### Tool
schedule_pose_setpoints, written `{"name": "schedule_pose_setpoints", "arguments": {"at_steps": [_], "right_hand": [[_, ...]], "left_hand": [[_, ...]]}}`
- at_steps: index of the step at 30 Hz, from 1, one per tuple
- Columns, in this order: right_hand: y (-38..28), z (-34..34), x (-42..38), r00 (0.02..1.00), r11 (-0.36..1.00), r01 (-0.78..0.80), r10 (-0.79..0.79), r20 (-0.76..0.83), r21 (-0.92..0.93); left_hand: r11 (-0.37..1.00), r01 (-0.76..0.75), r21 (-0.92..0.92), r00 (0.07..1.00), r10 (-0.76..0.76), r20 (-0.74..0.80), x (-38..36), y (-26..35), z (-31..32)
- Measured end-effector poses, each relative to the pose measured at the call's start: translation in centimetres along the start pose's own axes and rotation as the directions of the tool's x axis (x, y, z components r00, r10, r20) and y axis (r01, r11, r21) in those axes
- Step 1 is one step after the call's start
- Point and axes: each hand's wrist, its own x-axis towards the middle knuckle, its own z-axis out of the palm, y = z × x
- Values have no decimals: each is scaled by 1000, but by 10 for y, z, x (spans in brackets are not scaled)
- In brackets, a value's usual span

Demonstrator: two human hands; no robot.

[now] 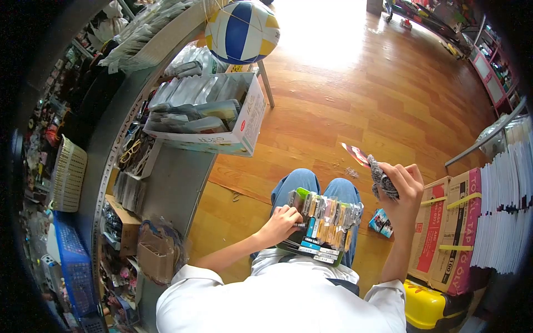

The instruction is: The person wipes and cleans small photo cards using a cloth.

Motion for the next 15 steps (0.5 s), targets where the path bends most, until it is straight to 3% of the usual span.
{"name": "schedule_pose_setpoints", "arguments": {"at_steps": [1, 2, 3, 4, 6, 8, 9, 11, 12, 14, 15], "right_hand": [[4, 5, 0, 1000, 1000, 4, -4, 17, -19], [8, 10, -2, 1000, 1000, 8, -8, 21, -13], [13, 16, -7, 999, 1000, -13, 14, 40, -14], [18, 22, -12, 997, 999, -39, 40, 64, -18], [33, 38, -19, 994, 998, -60, 63, 87, -31], [58, 57, -24, 995, 997, -72, 71, 70, 3], [72, 68, -31, 992, 993, -109, 112, 53, -47], [99, 89, -43, 985, 979, -169, 172, 21, -118], [112, 98, -49, 988, 982, -152, 155, 15, -116], [137, 116, -62, 987, 980, -156, 159, 10, -126], [150, 125, -68, 993, 980, -110, 116, 25, -165]], "left_hand": [[993, -37, -112, 999, 38, 2, -1, 0, -7], [993, -29, -112, 1000, 30, 0, -2, 1, -13], [938, 14, -348, 999, -30, -39, -2, 3, -21], [822, 45, -568, 994, -96, -60, -1, 4, -26], [654, 40, -756, 984, -157, -84, 3, 4, -39], [274, 6, -962, 969, -241, -62, 4, -5, -28], [257, 20, -966, 973, -225, -40, 3, -4, -28], [-390, 92, -916, 875, -407, 261, 11, -4, -32], [-395, 117, -911, 878, -387, 281, 17, -6, -28], [-747, -65, -662, 937, -274, 217, 27, -12, -15], [-752, -96, -652, 909, -334, 251, 30, -11, -11]]}}
